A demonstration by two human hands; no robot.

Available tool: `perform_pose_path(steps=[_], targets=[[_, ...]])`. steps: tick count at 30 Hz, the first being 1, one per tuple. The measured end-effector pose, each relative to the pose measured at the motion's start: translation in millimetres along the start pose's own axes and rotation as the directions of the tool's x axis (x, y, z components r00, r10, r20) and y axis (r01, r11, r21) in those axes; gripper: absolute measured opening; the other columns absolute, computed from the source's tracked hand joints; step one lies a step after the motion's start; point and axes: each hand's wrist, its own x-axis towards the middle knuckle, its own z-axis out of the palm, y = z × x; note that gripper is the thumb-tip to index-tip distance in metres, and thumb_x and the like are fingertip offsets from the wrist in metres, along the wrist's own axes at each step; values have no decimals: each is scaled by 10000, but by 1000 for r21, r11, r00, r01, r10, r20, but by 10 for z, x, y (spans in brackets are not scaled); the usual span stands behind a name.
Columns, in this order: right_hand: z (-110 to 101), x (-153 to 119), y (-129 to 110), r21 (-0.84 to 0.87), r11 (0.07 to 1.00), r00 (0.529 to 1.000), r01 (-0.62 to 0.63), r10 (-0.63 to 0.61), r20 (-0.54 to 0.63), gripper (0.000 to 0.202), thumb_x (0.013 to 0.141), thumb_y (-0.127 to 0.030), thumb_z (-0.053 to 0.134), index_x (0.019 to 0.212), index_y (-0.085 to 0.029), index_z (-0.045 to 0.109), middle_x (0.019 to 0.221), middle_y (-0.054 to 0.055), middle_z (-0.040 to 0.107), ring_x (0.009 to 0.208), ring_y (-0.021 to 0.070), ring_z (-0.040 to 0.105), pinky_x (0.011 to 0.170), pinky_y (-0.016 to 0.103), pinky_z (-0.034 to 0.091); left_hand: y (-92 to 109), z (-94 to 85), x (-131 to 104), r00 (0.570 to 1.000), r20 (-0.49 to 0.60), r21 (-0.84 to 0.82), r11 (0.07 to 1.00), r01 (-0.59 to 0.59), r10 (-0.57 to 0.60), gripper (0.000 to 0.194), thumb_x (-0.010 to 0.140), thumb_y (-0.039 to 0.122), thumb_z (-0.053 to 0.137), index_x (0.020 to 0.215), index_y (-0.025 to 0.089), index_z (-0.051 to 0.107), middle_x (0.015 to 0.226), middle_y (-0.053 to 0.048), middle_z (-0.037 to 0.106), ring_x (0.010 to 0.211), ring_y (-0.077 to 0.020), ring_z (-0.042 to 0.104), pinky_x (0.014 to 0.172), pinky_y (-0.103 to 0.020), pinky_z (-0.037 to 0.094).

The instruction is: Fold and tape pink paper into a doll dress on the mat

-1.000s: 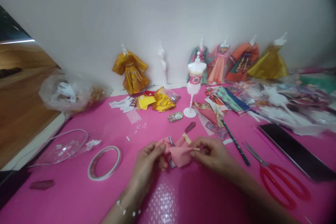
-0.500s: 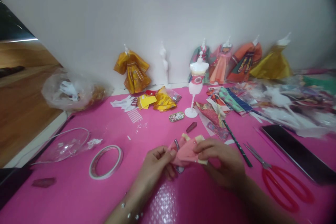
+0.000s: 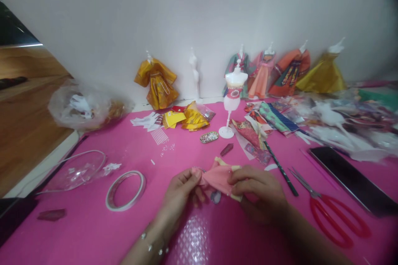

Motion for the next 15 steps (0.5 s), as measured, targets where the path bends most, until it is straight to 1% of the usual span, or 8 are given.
perform_pose_path(steps=[2, 4, 9, 15], targets=[[-7, -3, 1, -9, 1000, 1000, -12, 12, 1, 187, 749, -29, 576, 824, -192, 629, 812, 58, 703, 755, 162, 694, 732, 293, 577, -7, 1, 7, 1000, 12, -24, 1000, 10, -10, 331, 846, 432, 651, 691, 141, 619, 480, -18, 650, 364, -84, 536, 357, -147, 364], [-12, -3, -1, -13, 1000, 1000, -15, 15, -5, 185, 751, -34, 574, 824, -195, 627, 817, 60, 703, 748, 163, 694, 726, 299, 579, -8, 1, 16, 1000, 19, -37, 999, 12, -11, 308, 840, 419, 655, 708, 141, 626, 511, -30, 668, 388, -101, 564, 363, -159, 381], [-14, 9, -12, -3, 1000, 1000, -2, 2, -12, 194, 740, -33, 566, 828, -197, 622, 811, 60, 700, 734, 164, 692, 692, 290, 573, 13, -13, 21, 1000, 27, 4, 1000, 5, -6, 213, 797, 317, 722, 713, 133, 655, 441, -6, 638, 356, -80, 539, 384, -146, 370], [-35, 5, -2, 12, 1000, 1000, 4, -4, -23, 199, 723, -35, 574, 838, -192, 616, 801, 63, 691, 714, 168, 678, 664, 294, 561, -17, -18, 22, 1000, 27, 18, 1000, 15, -16, 259, 840, 352, 672, 711, 129, 651, 479, -37, 672, 361, -88, 549, 380, -153, 375]])
